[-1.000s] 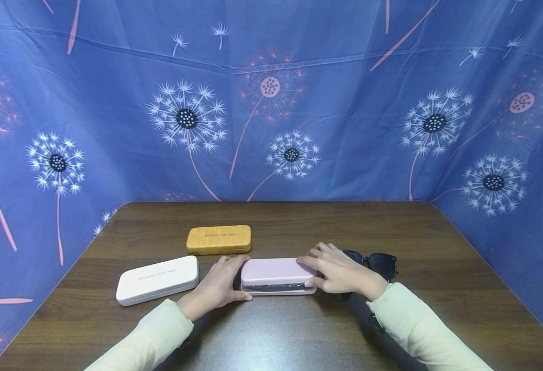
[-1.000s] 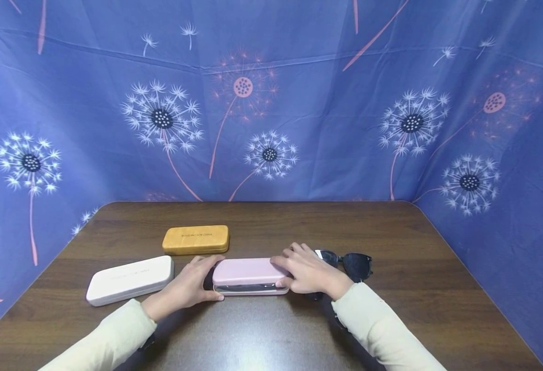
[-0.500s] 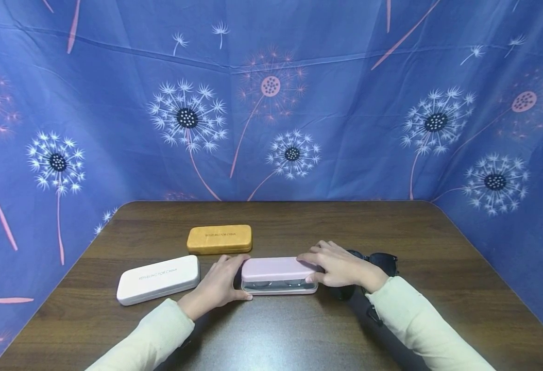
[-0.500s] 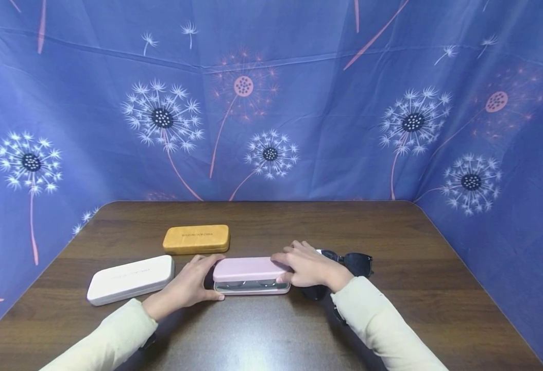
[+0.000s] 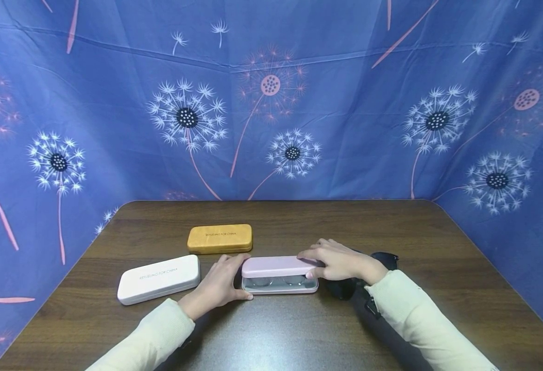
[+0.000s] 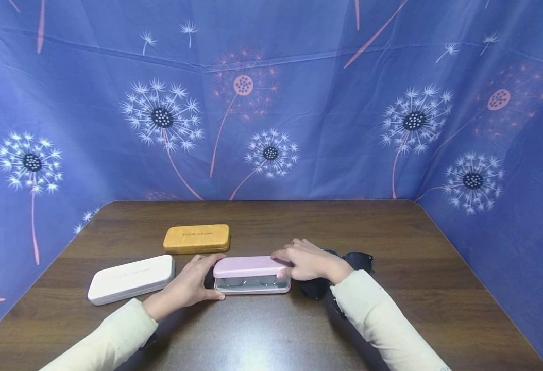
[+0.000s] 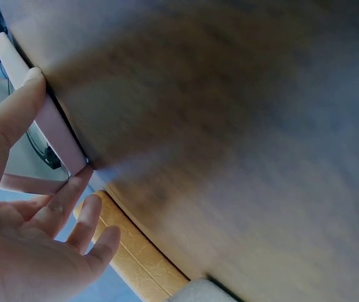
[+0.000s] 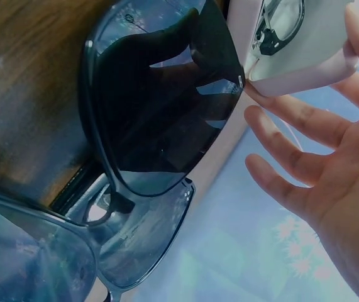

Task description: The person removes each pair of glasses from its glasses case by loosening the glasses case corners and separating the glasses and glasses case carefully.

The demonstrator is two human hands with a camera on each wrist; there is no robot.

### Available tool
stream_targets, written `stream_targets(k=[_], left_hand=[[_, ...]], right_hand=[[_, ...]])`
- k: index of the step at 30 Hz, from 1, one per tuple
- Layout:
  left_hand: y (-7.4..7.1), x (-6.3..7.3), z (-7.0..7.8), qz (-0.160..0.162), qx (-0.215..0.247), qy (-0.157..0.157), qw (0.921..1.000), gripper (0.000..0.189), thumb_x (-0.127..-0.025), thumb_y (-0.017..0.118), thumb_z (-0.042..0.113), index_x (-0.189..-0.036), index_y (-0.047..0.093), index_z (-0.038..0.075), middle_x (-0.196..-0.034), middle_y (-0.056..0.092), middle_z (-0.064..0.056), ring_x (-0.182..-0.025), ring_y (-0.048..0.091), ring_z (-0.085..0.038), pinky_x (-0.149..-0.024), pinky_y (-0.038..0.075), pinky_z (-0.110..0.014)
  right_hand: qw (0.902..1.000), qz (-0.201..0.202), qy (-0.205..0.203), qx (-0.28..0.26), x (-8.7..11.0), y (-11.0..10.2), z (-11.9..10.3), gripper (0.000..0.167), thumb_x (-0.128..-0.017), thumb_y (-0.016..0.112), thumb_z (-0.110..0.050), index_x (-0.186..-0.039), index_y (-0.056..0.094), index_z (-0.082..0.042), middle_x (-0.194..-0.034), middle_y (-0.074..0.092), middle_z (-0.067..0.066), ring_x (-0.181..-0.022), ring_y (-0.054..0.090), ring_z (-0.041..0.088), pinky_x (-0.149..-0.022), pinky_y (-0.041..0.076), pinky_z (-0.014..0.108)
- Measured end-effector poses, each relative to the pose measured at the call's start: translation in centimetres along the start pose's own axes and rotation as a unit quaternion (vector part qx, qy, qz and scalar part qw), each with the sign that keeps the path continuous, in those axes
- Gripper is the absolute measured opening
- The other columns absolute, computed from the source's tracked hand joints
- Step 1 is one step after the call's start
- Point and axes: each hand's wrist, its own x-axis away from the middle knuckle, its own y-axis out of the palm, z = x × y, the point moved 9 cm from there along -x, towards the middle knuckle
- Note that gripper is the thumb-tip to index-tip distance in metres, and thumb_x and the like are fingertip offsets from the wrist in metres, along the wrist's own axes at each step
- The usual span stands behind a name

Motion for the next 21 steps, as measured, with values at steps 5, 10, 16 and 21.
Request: stream_targets(k=[5,10,16,21], left_hand=[[-0.02,0.04,0.02,0.002,0.004,0.002,1.0,0.084,-0.055,0.086,0.033,-0.126,0.049,0.008,-0.121,0.059,-0.008,-0.108,0.05,-0.029,-0.089,0.041,-0.047],[-0.12,0.12,0.1,0.009,0.009,0.007,0.9999,0.084,-0.054,0.086,0.033,-0.125,0.05,0.008,-0.12,0.06,-0.008,-0.107,0.05,-0.029,-0.088,0.042,-0.048],[-0.26,0.17,0.27,0.014,0.013,0.015,0.9997,0.084,-0.053,0.087,0.033,-0.124,0.05,0.007,-0.119,0.06,-0.008,-0.106,0.051,-0.029,-0.086,0.042,-0.048],[-0.24,0.19,0.2,0.014,0.013,0.012,0.9997,0.085,-0.053,0.087,0.033,-0.125,0.05,0.007,-0.119,0.06,-0.008,-0.106,0.051,-0.029,-0.087,0.042,-0.048]], right_hand=[[1.0,-0.002,-0.007,-0.004,-0.07,-0.12,-0.01,0.046,-0.085,0.059,-0.034,-0.124,0.056,-0.011,-0.12,0.061,0.006,-0.099,0.051,0.021,-0.087,0.04,0.044],[0.9997,-0.011,-0.003,-0.021,-0.09,-0.11,0.26,0.045,-0.086,0.058,-0.033,-0.125,0.055,-0.011,-0.121,0.06,0.005,-0.1,0.05,0.019,-0.086,0.04,0.042],[0.9996,-0.016,-0.007,-0.02,-0.18,-0.07,0.44,0.045,-0.087,0.057,-0.034,-0.125,0.055,-0.012,-0.121,0.06,0.003,-0.099,0.05,0.018,-0.086,0.039,0.04],[0.9995,-0.012,-0.024,-0.016,-0.29,-0.21,0.22,0.044,-0.088,0.055,-0.034,-0.124,0.056,-0.009,-0.119,0.062,0.004,-0.097,0.051,0.019,-0.083,0.04,0.039]])
